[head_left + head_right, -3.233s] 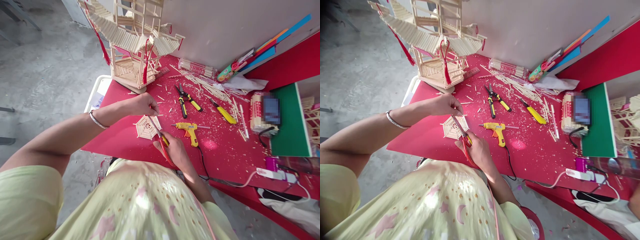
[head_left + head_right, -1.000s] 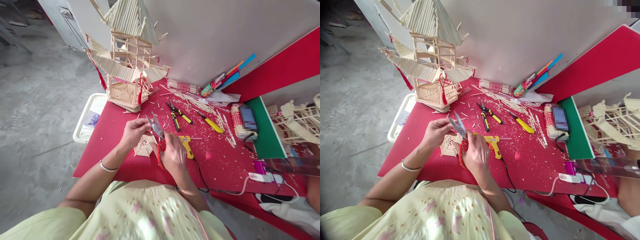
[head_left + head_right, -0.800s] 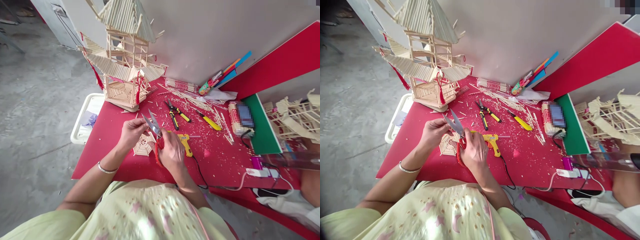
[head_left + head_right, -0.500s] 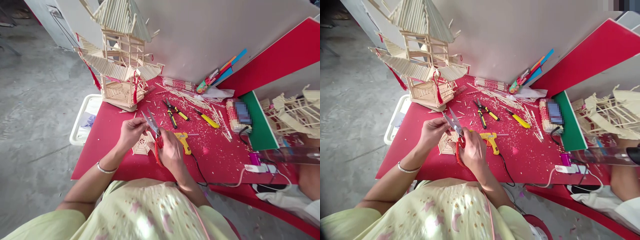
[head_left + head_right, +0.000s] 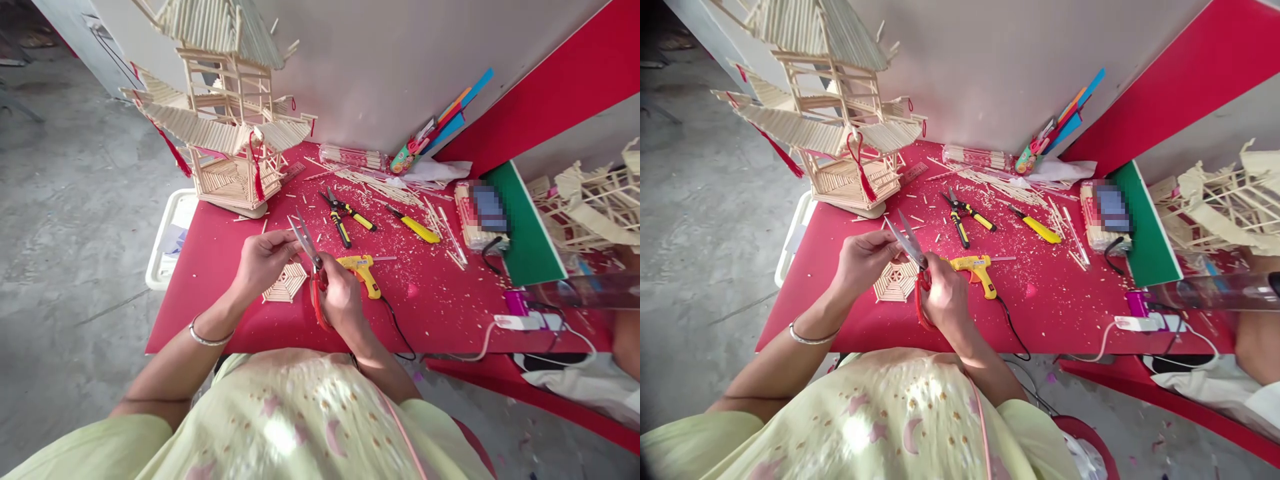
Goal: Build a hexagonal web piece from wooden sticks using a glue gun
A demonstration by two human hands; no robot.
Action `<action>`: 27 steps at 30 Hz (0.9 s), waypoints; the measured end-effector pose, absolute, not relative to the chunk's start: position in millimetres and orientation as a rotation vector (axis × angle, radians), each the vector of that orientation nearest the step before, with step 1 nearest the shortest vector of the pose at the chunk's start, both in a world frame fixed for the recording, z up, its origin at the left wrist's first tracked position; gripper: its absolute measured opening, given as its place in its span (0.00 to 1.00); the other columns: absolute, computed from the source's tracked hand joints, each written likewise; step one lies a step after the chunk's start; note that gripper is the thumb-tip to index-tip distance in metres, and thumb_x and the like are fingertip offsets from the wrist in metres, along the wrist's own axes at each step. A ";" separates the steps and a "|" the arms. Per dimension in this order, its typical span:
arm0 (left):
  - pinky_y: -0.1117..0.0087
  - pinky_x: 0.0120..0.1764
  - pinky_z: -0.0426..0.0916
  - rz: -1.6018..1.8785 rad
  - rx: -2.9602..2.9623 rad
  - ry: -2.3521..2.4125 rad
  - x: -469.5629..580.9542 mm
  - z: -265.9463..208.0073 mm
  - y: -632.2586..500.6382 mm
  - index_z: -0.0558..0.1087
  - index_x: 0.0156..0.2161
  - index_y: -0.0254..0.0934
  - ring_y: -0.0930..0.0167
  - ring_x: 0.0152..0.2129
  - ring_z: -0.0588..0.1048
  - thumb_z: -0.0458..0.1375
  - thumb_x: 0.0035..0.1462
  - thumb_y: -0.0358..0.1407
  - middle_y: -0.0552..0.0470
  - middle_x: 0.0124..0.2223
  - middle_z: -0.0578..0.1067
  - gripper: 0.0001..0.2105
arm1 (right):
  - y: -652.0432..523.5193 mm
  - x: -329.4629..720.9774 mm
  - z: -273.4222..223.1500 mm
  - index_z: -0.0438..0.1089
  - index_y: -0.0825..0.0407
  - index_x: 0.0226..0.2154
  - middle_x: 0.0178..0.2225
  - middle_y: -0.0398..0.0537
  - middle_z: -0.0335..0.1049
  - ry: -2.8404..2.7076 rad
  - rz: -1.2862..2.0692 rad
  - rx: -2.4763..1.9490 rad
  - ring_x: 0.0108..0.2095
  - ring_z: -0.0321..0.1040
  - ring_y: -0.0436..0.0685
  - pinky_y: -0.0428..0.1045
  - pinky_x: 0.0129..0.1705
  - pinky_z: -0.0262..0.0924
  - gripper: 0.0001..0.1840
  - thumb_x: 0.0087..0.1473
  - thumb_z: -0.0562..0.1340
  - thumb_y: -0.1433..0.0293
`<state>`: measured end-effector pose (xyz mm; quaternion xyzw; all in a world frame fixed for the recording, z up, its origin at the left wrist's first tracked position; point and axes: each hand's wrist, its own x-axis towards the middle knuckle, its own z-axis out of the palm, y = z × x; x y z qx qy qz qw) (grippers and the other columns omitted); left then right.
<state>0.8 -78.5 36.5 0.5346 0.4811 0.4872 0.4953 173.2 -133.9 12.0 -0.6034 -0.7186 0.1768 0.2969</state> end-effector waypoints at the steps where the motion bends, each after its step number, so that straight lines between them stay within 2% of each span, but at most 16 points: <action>1: 0.74 0.27 0.73 1.168 1.329 1.172 2.0 38.7 -80.0 0.83 0.32 0.35 0.72 0.22 0.77 0.68 0.55 0.41 0.50 0.27 0.80 0.09 | -135.3 174.4 10.7 0.69 0.51 0.51 0.36 0.48 0.77 -1.891 0.503 -1.601 0.34 0.73 0.55 0.47 0.35 0.61 0.16 0.60 0.57 0.71; 5: 0.73 0.29 0.74 1.125 1.355 1.164 9.4 40.2 -85.2 0.82 0.32 0.34 0.70 0.24 0.80 0.66 0.57 0.40 0.50 0.27 0.80 0.10 | -142.9 178.0 4.4 0.70 0.50 0.48 0.32 0.45 0.75 -1.845 0.593 -1.603 0.31 0.71 0.53 0.46 0.33 0.59 0.14 0.61 0.55 0.73; 10: 0.73 0.27 0.74 1.095 1.242 1.170 20.6 32.1 -88.4 0.80 0.30 0.34 0.69 0.22 0.80 0.67 0.54 0.40 0.50 0.26 0.79 0.10 | -152.1 180.0 -4.5 0.69 0.50 0.49 0.31 0.44 0.74 -1.804 0.643 -1.622 0.30 0.72 0.54 0.46 0.33 0.61 0.14 0.61 0.56 0.73; 16: 0.74 0.22 0.72 1.035 1.354 1.173 21.7 35.8 -99.1 0.82 0.30 0.35 0.70 0.19 0.78 0.65 0.56 0.36 0.51 0.24 0.79 0.07 | -157.5 179.2 3.5 0.66 0.50 0.51 0.41 0.49 0.76 -1.793 0.592 -1.585 0.42 0.73 0.58 0.48 0.42 0.65 0.16 0.60 0.57 0.71; 19: 0.74 0.21 0.71 1.026 1.311 1.197 22.2 38.0 -106.3 0.82 0.31 0.36 0.69 0.18 0.78 0.65 0.56 0.37 0.52 0.23 0.79 0.07 | -159.8 177.2 2.3 0.68 0.49 0.45 0.34 0.46 0.74 -1.792 0.621 -1.611 0.34 0.72 0.55 0.47 0.37 0.64 0.11 0.60 0.55 0.71; 22: 0.72 0.21 0.73 1.027 1.201 1.177 25.9 38.4 -109.7 0.82 0.32 0.35 0.68 0.18 0.79 0.67 0.54 0.38 0.51 0.24 0.79 0.08 | -163.1 175.3 -6.7 0.69 0.49 0.44 0.26 0.41 0.70 -1.713 0.684 -1.663 0.24 0.68 0.53 0.45 0.29 0.60 0.11 0.61 0.53 0.70; 24: 0.71 0.24 0.75 1.042 1.135 1.141 27.4 37.0 -108.5 0.81 0.32 0.34 0.67 0.19 0.79 0.69 0.52 0.41 0.50 0.25 0.80 0.10 | -164.4 176.6 -11.1 0.70 0.49 0.45 0.23 0.40 0.69 -1.681 0.691 -1.688 0.22 0.67 0.52 0.45 0.28 0.59 0.13 0.62 0.53 0.69; 27: 0.69 0.27 0.77 1.063 0.994 1.095 24.2 31.0 -102.0 0.80 0.34 0.33 0.66 0.22 0.80 0.72 0.48 0.46 0.48 0.27 0.81 0.16 | -164.0 184.0 -8.2 0.72 0.48 0.48 0.25 0.42 0.72 -1.698 0.671 -1.739 0.23 0.70 0.54 0.46 0.29 0.60 0.14 0.63 0.56 0.66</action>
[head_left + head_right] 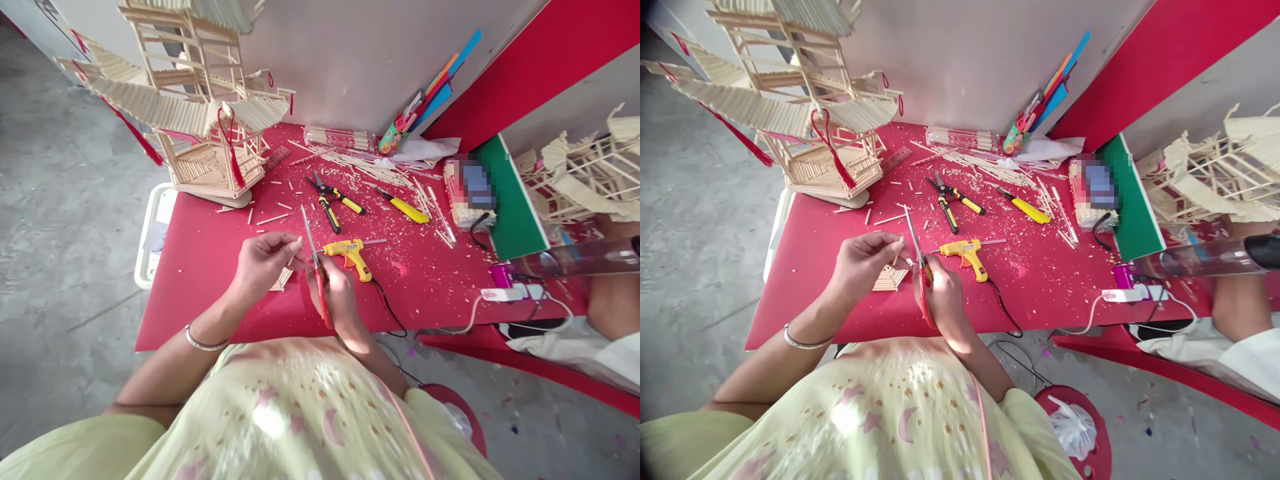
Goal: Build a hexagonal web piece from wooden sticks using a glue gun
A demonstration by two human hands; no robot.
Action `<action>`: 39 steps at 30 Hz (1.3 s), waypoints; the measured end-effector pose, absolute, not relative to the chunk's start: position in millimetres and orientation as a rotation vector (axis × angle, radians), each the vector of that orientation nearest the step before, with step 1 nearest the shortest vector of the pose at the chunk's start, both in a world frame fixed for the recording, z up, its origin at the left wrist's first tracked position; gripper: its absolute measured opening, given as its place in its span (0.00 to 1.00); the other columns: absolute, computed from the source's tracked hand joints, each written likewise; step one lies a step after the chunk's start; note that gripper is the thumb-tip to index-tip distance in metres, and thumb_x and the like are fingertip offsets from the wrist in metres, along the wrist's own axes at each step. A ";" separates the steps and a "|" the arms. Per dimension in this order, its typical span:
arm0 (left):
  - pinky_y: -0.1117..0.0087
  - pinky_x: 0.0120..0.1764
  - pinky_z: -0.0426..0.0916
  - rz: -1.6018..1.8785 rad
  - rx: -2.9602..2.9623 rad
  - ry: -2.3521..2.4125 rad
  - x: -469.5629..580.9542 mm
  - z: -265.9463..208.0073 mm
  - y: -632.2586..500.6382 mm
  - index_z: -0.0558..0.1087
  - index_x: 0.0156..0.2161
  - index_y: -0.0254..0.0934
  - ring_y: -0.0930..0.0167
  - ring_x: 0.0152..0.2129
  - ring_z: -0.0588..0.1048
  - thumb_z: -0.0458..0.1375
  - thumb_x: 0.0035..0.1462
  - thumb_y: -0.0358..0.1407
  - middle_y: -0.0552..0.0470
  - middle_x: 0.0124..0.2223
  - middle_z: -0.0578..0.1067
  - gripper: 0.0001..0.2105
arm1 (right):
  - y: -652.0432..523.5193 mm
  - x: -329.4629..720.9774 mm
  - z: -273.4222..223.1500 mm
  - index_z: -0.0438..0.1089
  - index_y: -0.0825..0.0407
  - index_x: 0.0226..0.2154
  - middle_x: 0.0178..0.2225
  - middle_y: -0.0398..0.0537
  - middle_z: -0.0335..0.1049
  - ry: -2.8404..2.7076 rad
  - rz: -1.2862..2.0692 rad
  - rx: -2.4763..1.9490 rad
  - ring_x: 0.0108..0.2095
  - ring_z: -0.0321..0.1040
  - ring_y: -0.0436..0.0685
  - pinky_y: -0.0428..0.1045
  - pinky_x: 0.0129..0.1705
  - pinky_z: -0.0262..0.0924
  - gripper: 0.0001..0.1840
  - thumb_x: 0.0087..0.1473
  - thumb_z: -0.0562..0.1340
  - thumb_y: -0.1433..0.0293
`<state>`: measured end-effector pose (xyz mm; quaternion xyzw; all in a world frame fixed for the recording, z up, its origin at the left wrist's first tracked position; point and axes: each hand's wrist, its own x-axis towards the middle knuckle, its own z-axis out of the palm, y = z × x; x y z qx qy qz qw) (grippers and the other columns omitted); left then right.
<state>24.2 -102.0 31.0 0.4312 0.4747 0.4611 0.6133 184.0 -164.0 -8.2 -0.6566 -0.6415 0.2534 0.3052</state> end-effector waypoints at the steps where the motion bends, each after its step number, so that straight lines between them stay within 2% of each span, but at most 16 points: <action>1: 0.69 0.28 0.77 1.063 0.949 1.081 21.8 28.4 -99.2 0.79 0.34 0.33 0.66 0.23 0.81 0.73 0.48 0.47 0.47 0.28 0.82 0.18 | -163.7 187.3 -5.0 0.73 0.48 0.49 0.26 0.43 0.74 -1.691 0.640 -1.765 0.25 0.71 0.54 0.46 0.30 0.60 0.14 0.64 0.57 0.65; 4: 0.68 0.33 0.77 1.050 0.869 1.052 13.3 20.9 -92.0 0.78 0.36 0.32 0.65 0.27 0.82 0.74 0.47 0.47 0.44 0.31 0.83 0.19 | -165.0 196.4 4.8 0.74 0.49 0.51 0.29 0.47 0.77 -1.683 0.492 -1.844 0.28 0.74 0.57 0.47 0.31 0.60 0.17 0.64 0.59 0.59; 8: 0.68 0.36 0.77 1.077 0.846 1.049 1.4 15.1 -86.3 0.78 0.35 0.34 0.66 0.29 0.82 0.73 0.48 0.45 0.46 0.31 0.83 0.18 | -177.7 209.5 2.1 0.76 0.48 0.51 0.27 0.46 0.77 -1.887 0.389 -1.897 0.26 0.73 0.56 0.47 0.29 0.55 0.20 0.64 0.61 0.54; 11: 0.74 0.32 0.73 1.098 0.936 1.089 -8.8 11.8 -82.1 0.80 0.35 0.34 0.72 0.27 0.79 0.73 0.50 0.44 0.48 0.31 0.82 0.15 | -191.7 225.4 -14.2 0.76 0.47 0.52 0.29 0.47 0.79 -2.119 0.331 -1.799 0.29 0.73 0.55 0.47 0.30 0.56 0.22 0.63 0.63 0.52; 14: 0.77 0.21 0.64 1.122 0.956 1.091 -18.3 8.7 -77.1 0.80 0.33 0.34 0.78 0.18 0.70 0.73 0.49 0.43 0.54 0.25 0.76 0.14 | -200.7 243.1 -30.1 0.76 0.49 0.54 0.32 0.48 0.80 -2.296 0.263 -1.686 0.33 0.74 0.56 0.47 0.34 0.59 0.24 0.61 0.66 0.54; 16: 0.77 0.18 0.60 1.115 0.908 1.070 -23.2 7.0 -73.8 0.78 0.32 0.34 0.79 0.15 0.67 0.73 0.49 0.42 0.55 0.22 0.74 0.13 | -202.1 252.8 -34.6 0.75 0.48 0.57 0.34 0.49 0.80 -2.381 0.256 -1.657 0.37 0.73 0.58 0.48 0.36 0.61 0.26 0.60 0.67 0.55; 19: 0.77 0.18 0.62 1.108 0.896 1.083 -29.3 4.5 -69.7 0.77 0.31 0.34 0.76 0.16 0.72 0.73 0.47 0.40 0.52 0.24 0.77 0.12 | -200.0 263.2 -30.0 0.71 0.47 0.61 0.39 0.50 0.79 -2.457 0.317 -1.671 0.43 0.72 0.60 0.51 0.42 0.65 0.28 0.59 0.68 0.59; 22: 0.77 0.18 0.64 1.080 0.930 1.109 -37.0 1.4 -66.4 0.77 0.31 0.34 0.72 0.18 0.77 0.72 0.46 0.38 0.49 0.25 0.79 0.11 | -198.1 269.4 -15.6 0.70 0.46 0.62 0.43 0.51 0.77 -2.505 0.366 -1.712 0.47 0.71 0.62 0.54 0.47 0.66 0.28 0.59 0.68 0.67; 25: 0.76 0.19 0.66 1.014 0.978 1.130 -48.1 -2.0 -62.4 0.79 0.31 0.33 0.68 0.21 0.80 0.72 0.46 0.37 0.46 0.25 0.80 0.11 | -193.8 268.2 3.7 0.73 0.46 0.58 0.46 0.52 0.76 -2.497 0.378 -1.766 0.46 0.72 0.63 0.56 0.47 0.68 0.24 0.59 0.67 0.71; 28: 0.75 0.20 0.67 0.946 1.025 1.137 -59.2 -5.4 -57.5 0.80 0.31 0.33 0.66 0.23 0.81 0.72 0.46 0.37 0.44 0.26 0.81 0.10 | -174.9 252.3 21.6 0.76 0.47 0.53 0.47 0.51 0.78 -2.338 0.443 -1.681 0.44 0.75 0.59 0.53 0.46 0.69 0.16 0.65 0.61 0.70; 31: 0.75 0.20 0.67 0.887 1.040 1.120 -64.4 -8.7 -54.1 0.81 0.33 0.32 0.65 0.23 0.81 0.74 0.45 0.38 0.43 0.27 0.82 0.12 | -136.1 221.5 29.7 0.76 0.48 0.53 0.47 0.49 0.79 -2.142 0.554 -1.445 0.46 0.76 0.56 0.52 0.51 0.68 0.15 0.70 0.57 0.66; 34: 0.75 0.20 0.67 0.884 1.022 1.075 -63.2 -11.9 -53.3 0.82 0.34 0.33 0.66 0.24 0.82 0.75 0.45 0.38 0.43 0.30 0.83 0.13 | -90.8 188.3 24.0 0.73 0.48 0.56 0.47 0.49 0.79 -2.114 0.706 -1.365 0.41 0.76 0.54 0.50 0.44 0.70 0.18 0.66 0.63 0.61; 37: 0.76 0.22 0.68 0.882 1.042 1.048 -61.6 -14.5 -52.2 0.82 0.36 0.33 0.66 0.27 0.83 0.74 0.46 0.39 0.43 0.32 0.83 0.14 | -61.1 165.0 12.6 0.79 0.49 0.45 0.40 0.45 0.81 -2.094 0.834 -1.251 0.38 0.76 0.52 0.48 0.41 0.68 0.11 0.66 0.62 0.63; 39: 0.76 0.23 0.69 0.868 1.072 1.054 -62.5 -16.5 -50.2 0.82 0.37 0.33 0.66 0.28 0.83 0.74 0.48 0.40 0.44 0.32 0.83 0.15 | -54.6 157.3 7.0 0.79 0.50 0.40 0.38 0.45 0.81 -2.045 0.844 -1.203 0.37 0.76 0.52 0.48 0.41 0.68 0.10 0.66 0.62 0.66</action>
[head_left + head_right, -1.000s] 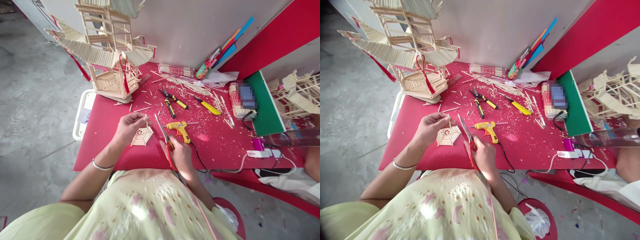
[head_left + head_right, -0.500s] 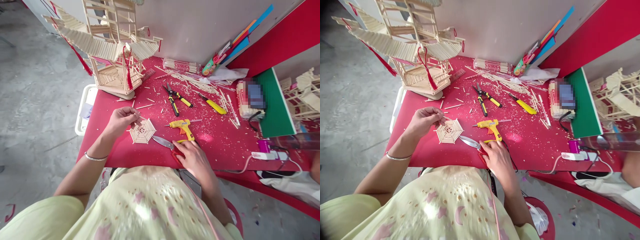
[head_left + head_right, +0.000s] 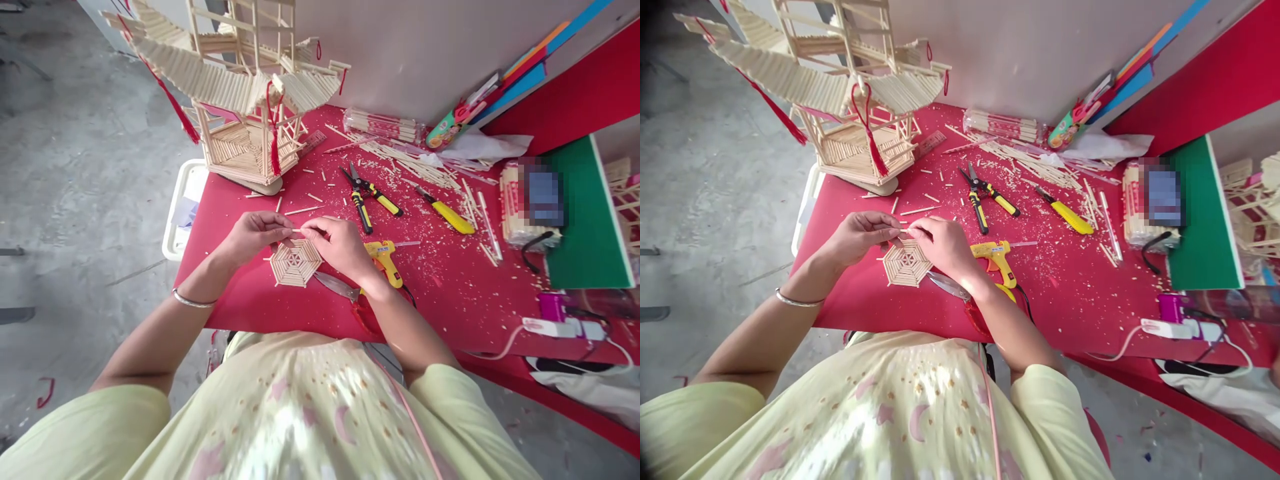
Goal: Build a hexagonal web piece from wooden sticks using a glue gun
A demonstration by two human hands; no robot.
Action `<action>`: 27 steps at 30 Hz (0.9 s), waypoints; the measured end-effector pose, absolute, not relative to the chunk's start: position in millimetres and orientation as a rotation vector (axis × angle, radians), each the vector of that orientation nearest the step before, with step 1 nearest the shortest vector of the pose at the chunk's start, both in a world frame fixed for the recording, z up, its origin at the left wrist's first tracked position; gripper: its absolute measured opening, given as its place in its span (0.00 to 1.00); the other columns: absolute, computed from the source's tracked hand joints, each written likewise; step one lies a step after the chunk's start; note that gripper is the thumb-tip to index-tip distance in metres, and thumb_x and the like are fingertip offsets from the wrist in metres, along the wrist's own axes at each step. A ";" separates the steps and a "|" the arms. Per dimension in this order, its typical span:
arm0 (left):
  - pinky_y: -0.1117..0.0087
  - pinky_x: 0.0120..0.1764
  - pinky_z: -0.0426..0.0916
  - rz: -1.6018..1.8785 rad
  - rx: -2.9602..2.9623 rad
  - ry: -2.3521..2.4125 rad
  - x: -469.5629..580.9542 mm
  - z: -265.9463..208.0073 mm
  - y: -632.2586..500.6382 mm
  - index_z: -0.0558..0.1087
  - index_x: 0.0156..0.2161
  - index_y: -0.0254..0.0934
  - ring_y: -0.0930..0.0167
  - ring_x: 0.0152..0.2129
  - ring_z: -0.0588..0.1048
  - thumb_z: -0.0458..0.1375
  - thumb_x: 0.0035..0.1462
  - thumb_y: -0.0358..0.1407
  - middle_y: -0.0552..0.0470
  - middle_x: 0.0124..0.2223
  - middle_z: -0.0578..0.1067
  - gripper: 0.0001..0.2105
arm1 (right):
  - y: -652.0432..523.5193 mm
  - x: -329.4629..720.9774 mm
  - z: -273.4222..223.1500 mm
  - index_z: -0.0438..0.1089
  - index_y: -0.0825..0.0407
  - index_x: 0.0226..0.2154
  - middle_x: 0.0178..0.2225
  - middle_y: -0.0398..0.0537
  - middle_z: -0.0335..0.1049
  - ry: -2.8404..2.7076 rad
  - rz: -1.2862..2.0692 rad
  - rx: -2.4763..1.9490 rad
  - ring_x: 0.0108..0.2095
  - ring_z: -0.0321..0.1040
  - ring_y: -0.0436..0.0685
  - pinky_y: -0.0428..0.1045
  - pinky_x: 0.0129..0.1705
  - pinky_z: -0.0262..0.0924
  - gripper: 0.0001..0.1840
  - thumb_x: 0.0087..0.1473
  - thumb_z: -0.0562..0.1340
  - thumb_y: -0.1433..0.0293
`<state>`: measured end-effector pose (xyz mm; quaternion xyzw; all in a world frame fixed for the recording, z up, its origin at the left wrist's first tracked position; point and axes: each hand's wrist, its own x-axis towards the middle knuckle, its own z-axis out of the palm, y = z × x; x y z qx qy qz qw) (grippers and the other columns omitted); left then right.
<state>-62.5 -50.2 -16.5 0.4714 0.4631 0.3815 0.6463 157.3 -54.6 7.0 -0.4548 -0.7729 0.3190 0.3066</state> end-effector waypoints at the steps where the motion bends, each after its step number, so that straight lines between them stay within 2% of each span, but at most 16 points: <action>1: 0.76 0.24 0.70 0.859 1.082 1.052 -63.2 -17.6 -48.9 0.81 0.38 0.33 0.66 0.28 0.83 0.74 0.49 0.41 0.45 0.32 0.83 0.15 | -54.4 155.5 5.2 0.79 0.50 0.40 0.38 0.46 0.81 -2.006 0.858 -1.191 0.37 0.76 0.52 0.48 0.41 0.68 0.09 0.65 0.62 0.66; 7: 0.79 0.25 0.70 0.855 0.901 0.928 -56.5 -26.3 -44.2 0.79 0.38 0.33 0.70 0.27 0.82 0.74 0.49 0.39 0.47 0.29 0.82 0.15 | -60.5 154.8 0.2 0.78 0.47 0.46 0.40 0.44 0.81 -1.626 1.198 -1.133 0.39 0.78 0.52 0.48 0.42 0.71 0.12 0.59 0.68 0.64; 13: 0.78 0.25 0.72 0.869 0.797 0.849 -42.0 -29.3 -47.7 0.79 0.38 0.33 0.69 0.29 0.83 0.76 0.46 0.40 0.46 0.35 0.83 0.17 | -51.3 152.8 -11.0 0.79 0.47 0.38 0.41 0.44 0.78 -1.538 1.074 -1.080 0.43 0.75 0.51 0.47 0.44 0.68 0.08 0.60 0.69 0.61; 16: 0.75 0.28 0.74 0.827 0.931 0.903 -46.8 -26.2 -47.1 0.80 0.40 0.33 0.68 0.30 0.82 0.76 0.46 0.41 0.45 0.36 0.83 0.19 | -46.3 154.2 -11.9 0.76 0.47 0.41 0.40 0.43 0.79 -1.621 1.078 -1.091 0.39 0.75 0.51 0.48 0.42 0.67 0.11 0.66 0.63 0.58; 18: 0.75 0.29 0.73 0.850 1.055 0.998 -53.5 -21.4 -44.8 0.81 0.41 0.33 0.73 0.27 0.79 0.75 0.47 0.42 0.47 0.35 0.82 0.18 | -43.0 156.2 -8.1 0.74 0.48 0.44 0.40 0.44 0.79 -1.809 0.979 -1.127 0.38 0.74 0.51 0.49 0.42 0.66 0.12 0.69 0.59 0.60; 21: 0.77 0.27 0.69 0.942 1.209 1.154 -61.5 -12.6 -39.9 0.82 0.40 0.33 0.77 0.23 0.74 0.73 0.50 0.45 0.48 0.31 0.80 0.17 | -38.3 157.6 -0.8 0.76 0.49 0.46 0.42 0.48 0.78 -2.205 0.633 -1.160 0.44 0.71 0.56 0.51 0.45 0.63 0.12 0.70 0.57 0.65; 24: 0.76 0.25 0.66 0.910 1.356 1.228 -62.9 -7.2 -35.0 0.82 0.37 0.33 0.76 0.22 0.72 0.72 0.50 0.44 0.49 0.28 0.79 0.15 | -34.6 155.1 -0.4 0.78 0.50 0.44 0.39 0.50 0.76 -2.477 0.389 -1.132 0.45 0.67 0.58 0.52 0.41 0.60 0.16 0.71 0.54 0.69; 27: 0.76 0.23 0.63 0.824 1.459 1.276 -61.4 -8.2 -31.0 0.82 0.33 0.33 0.77 0.20 0.70 0.72 0.48 0.40 0.50 0.25 0.78 0.12 | -32.1 151.7 -7.5 0.79 0.51 0.41 0.38 0.50 0.75 -2.552 0.335 -1.112 0.45 0.65 0.59 0.52 0.39 0.58 0.17 0.71 0.54 0.70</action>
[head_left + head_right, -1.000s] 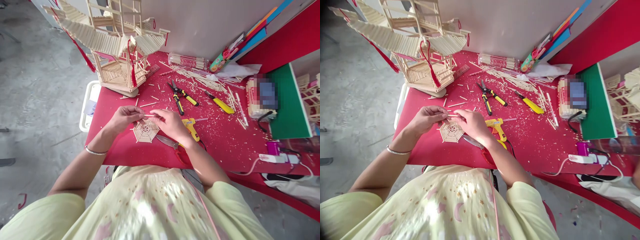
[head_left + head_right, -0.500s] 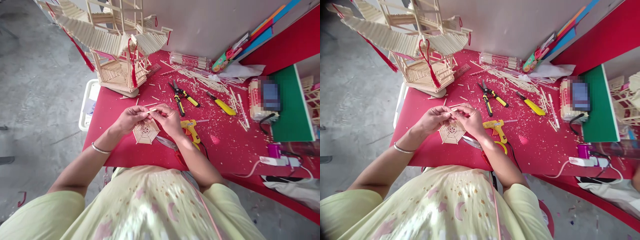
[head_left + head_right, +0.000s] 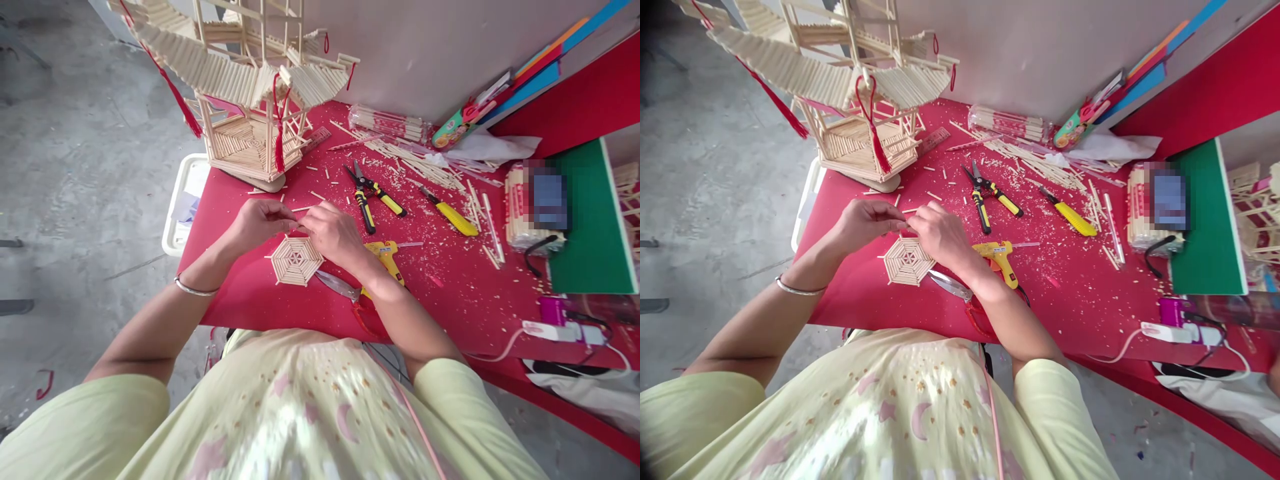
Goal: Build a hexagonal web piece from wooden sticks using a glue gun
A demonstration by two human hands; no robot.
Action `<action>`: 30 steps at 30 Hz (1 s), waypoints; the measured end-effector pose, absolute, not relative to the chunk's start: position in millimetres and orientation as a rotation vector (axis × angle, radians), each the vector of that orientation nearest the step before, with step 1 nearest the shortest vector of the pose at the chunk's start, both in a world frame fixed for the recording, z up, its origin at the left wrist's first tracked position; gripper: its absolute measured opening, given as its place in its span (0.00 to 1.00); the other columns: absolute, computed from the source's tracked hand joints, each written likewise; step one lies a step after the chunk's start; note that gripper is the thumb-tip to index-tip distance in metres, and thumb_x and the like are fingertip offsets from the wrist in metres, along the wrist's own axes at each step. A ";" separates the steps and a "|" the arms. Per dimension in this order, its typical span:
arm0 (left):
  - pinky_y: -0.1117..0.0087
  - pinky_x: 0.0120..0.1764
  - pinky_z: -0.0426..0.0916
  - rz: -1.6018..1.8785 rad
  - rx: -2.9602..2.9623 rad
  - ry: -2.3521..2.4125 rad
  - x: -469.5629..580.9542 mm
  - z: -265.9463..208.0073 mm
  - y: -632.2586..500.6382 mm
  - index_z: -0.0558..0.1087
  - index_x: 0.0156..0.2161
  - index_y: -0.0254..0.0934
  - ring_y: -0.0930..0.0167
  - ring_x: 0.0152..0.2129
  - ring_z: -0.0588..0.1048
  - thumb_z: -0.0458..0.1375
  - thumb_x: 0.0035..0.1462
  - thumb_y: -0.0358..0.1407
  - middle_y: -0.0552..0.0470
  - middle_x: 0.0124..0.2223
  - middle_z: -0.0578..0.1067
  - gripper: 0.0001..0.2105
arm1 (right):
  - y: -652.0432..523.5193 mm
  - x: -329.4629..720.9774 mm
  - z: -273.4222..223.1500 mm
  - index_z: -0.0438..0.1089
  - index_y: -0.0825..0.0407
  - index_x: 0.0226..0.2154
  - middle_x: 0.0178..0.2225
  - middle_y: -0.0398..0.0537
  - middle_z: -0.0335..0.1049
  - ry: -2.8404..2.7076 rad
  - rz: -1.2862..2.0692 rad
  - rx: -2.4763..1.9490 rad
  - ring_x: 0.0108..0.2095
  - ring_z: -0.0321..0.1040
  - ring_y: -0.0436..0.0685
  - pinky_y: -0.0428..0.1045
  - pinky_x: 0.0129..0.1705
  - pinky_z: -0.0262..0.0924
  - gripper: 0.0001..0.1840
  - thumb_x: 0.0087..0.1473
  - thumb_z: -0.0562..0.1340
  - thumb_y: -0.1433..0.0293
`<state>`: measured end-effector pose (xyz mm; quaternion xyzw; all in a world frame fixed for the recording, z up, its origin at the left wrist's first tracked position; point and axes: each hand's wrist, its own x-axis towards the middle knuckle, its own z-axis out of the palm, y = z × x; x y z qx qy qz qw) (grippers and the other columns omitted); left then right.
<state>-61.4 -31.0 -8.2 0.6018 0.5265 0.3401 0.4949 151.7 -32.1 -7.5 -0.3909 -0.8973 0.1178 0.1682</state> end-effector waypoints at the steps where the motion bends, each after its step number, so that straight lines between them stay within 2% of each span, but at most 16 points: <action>1: 0.76 0.22 0.63 0.804 1.477 1.294 -61.3 -9.6 -30.0 0.82 0.32 0.33 0.77 0.19 0.70 0.71 0.47 0.39 0.51 0.24 0.78 0.11 | -31.2 151.3 -10.3 0.79 0.51 0.41 0.39 0.50 0.75 -2.552 0.354 -1.101 0.45 0.65 0.59 0.52 0.40 0.58 0.16 0.71 0.55 0.69; 5: 0.74 0.23 0.65 0.798 1.450 1.363 -63.3 -18.2 -29.4 0.81 0.32 0.32 0.75 0.19 0.71 0.69 0.46 0.38 0.51 0.23 0.76 0.10 | -26.3 155.2 -17.2 0.79 0.50 0.43 0.41 0.49 0.77 -2.524 0.506 -1.116 0.45 0.67 0.58 0.52 0.42 0.59 0.12 0.69 0.59 0.65; 9: 0.72 0.26 0.67 0.802 1.401 1.413 -65.8 -27.0 -33.7 0.82 0.34 0.32 0.72 0.20 0.73 0.68 0.48 0.41 0.49 0.24 0.78 0.12 | -20.4 161.6 -18.6 0.80 0.48 0.41 0.40 0.47 0.79 -2.514 0.610 -1.184 0.43 0.69 0.57 0.51 0.42 0.58 0.08 0.66 0.63 0.68; 14: 0.70 0.29 0.65 0.657 1.802 1.431 -67.3 -31.4 -26.8 0.84 0.34 0.36 0.71 0.25 0.72 0.67 0.51 0.45 0.47 0.33 0.82 0.13 | -16.9 159.4 -20.2 0.80 0.49 0.40 0.37 0.48 0.76 -2.575 0.552 -1.157 0.43 0.66 0.57 0.52 0.41 0.56 0.12 0.68 0.60 0.69; 19: 0.71 0.31 0.66 0.396 1.913 1.303 -62.9 -26.7 -4.8 0.85 0.33 0.38 0.70 0.27 0.75 0.66 0.49 0.41 0.50 0.31 0.82 0.09 | -21.9 157.5 -21.5 0.80 0.52 0.40 0.36 0.51 0.74 -2.605 0.445 -1.143 0.44 0.64 0.59 0.52 0.39 0.56 0.15 0.70 0.57 0.69; 25: 0.73 0.26 0.64 0.233 1.848 1.294 -57.1 -25.4 7.3 0.84 0.29 0.37 0.70 0.25 0.76 0.65 0.46 0.36 0.52 0.25 0.81 0.07 | -67.2 170.2 -14.1 0.77 0.52 0.49 0.45 0.53 0.77 -2.317 0.399 -1.325 0.46 0.67 0.59 0.54 0.46 0.63 0.14 0.69 0.57 0.71; 30: 0.74 0.25 0.63 0.183 1.834 1.283 -59.2 -31.9 9.7 0.85 0.29 0.38 0.70 0.24 0.75 0.65 0.45 0.36 0.52 0.25 0.81 0.07 | -113.6 171.1 -18.9 0.77 0.50 0.49 0.47 0.54 0.76 -2.339 0.464 -1.359 0.48 0.67 0.61 0.56 0.50 0.66 0.14 0.67 0.57 0.73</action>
